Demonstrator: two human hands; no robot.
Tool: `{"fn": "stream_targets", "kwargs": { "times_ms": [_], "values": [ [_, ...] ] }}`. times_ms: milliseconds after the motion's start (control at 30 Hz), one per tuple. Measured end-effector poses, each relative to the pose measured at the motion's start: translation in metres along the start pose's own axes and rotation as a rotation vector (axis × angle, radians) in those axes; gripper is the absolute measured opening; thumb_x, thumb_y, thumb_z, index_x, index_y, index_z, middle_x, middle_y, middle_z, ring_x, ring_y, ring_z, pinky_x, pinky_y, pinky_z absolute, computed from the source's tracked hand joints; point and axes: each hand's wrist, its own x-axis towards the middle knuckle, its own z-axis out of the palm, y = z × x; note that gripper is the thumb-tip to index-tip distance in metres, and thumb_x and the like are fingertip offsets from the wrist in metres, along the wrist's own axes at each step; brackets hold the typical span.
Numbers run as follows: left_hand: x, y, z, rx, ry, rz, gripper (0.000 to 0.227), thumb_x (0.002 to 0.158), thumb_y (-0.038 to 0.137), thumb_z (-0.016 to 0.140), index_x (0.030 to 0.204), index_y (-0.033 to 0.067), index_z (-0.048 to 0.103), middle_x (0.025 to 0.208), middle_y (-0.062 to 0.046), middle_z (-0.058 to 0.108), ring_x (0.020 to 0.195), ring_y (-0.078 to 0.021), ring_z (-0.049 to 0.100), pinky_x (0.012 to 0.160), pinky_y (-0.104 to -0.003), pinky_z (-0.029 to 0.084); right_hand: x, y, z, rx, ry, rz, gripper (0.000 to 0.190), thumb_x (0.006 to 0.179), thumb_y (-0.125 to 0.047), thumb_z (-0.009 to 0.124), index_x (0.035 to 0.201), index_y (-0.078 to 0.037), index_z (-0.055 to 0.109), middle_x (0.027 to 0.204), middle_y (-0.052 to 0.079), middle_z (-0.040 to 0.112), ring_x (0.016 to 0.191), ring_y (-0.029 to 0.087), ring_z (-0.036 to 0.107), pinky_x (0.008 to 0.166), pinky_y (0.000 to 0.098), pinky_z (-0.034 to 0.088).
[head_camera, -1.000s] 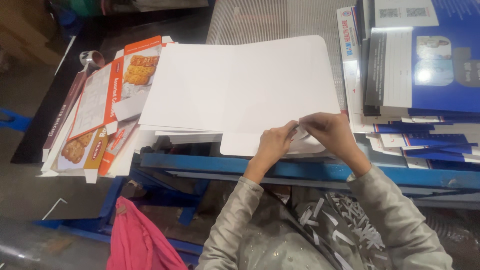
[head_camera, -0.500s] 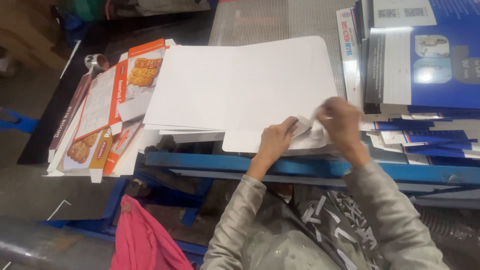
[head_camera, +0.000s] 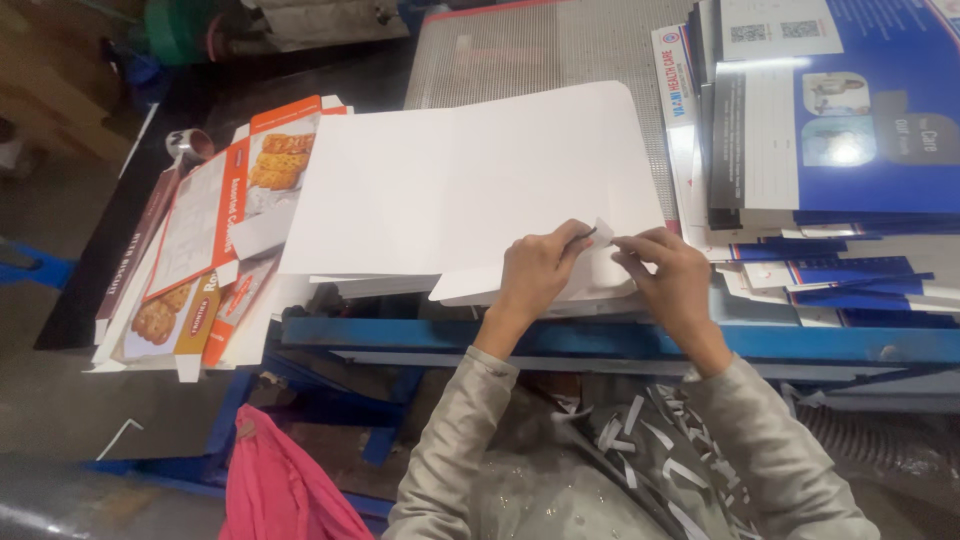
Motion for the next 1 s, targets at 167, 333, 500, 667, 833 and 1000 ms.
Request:
{"fn": "stream_targets", "kwargs": {
  "times_ms": [167, 333, 500, 667, 833, 1000],
  "values": [
    [0.002, 0.008, -0.006, -0.015, -0.013, 0.006, 0.019, 0.101, 0.034, 0.061, 0.105, 0.0184, 0.069, 0.064, -0.01, 0.065, 0.062, -0.0324, 0.069, 0.057, -0.044, 0.051, 0.013, 0.0, 0.012, -0.055, 0.06, -0.088, 0.014, 0.085, -0.017, 0.086, 0.093, -0.009, 0.078, 0.088, 0.004, 0.071, 0.07, 0.02, 0.068, 0.062, 0.033, 0.051],
    [0.012, 0.006, -0.008, -0.063, 0.011, 0.058, 0.016, 0.101, 0.032, 0.062, 0.103, 0.0178, 0.069, 0.066, -0.01, 0.066, 0.062, -0.0324, 0.068, 0.057, -0.042, 0.051, 0.022, 0.006, 0.011, 0.08, 0.055, -0.075, 0.015, 0.085, -0.01, 0.086, 0.096, -0.005, 0.077, 0.091, 0.006, 0.071, 0.073, 0.016, 0.071, 0.064, 0.0277, 0.056],
    [0.015, 0.002, -0.005, -0.086, 0.018, 0.049, 0.016, 0.1, 0.03, 0.063, 0.104, 0.0156, 0.069, 0.067, -0.012, 0.065, 0.063, -0.0327, 0.068, 0.057, -0.041, 0.051, 0.024, 0.008, 0.015, 0.138, 0.116, -0.056, 0.017, 0.084, -0.008, 0.086, 0.097, -0.004, 0.075, 0.093, 0.006, 0.071, 0.079, 0.016, 0.074, 0.068, 0.0266, 0.059],
    [0.016, 0.002, -0.004, -0.105, -0.038, 0.008, 0.017, 0.1, 0.033, 0.064, 0.106, 0.0179, 0.07, 0.072, -0.011, 0.07, 0.067, -0.032, 0.071, 0.061, -0.041, 0.055, 0.02, 0.015, 0.02, 0.038, 0.043, -0.056, 0.011, 0.084, -0.009, 0.085, 0.092, -0.005, 0.078, 0.089, 0.006, 0.074, 0.069, 0.016, 0.07, 0.062, 0.0284, 0.054],
    [0.014, -0.04, -0.023, 0.168, -0.012, 0.096, 0.062, 0.07, 0.058, 0.077, 0.108, 0.0095, 0.073, 0.088, -0.009, 0.078, 0.071, -0.0295, 0.074, 0.06, -0.046, 0.057, 0.035, 0.052, 0.026, 0.095, -0.144, 0.189, 0.011, 0.084, -0.012, 0.082, 0.094, -0.008, 0.08, 0.091, 0.006, 0.077, 0.073, 0.018, 0.071, 0.068, 0.0305, 0.054],
    [0.004, -0.127, -0.061, 0.235, -0.348, -0.581, 0.051, 0.082, 0.059, 0.074, 0.101, 0.0121, 0.077, 0.074, -0.007, 0.075, 0.067, -0.0209, 0.073, 0.067, -0.039, 0.057, 0.06, 0.081, 0.031, -0.011, -0.386, 0.452, 0.022, 0.086, -0.027, 0.079, 0.1, -0.011, 0.081, 0.091, 0.014, 0.078, 0.083, 0.028, 0.074, 0.077, 0.0392, 0.056]
  ]
}}
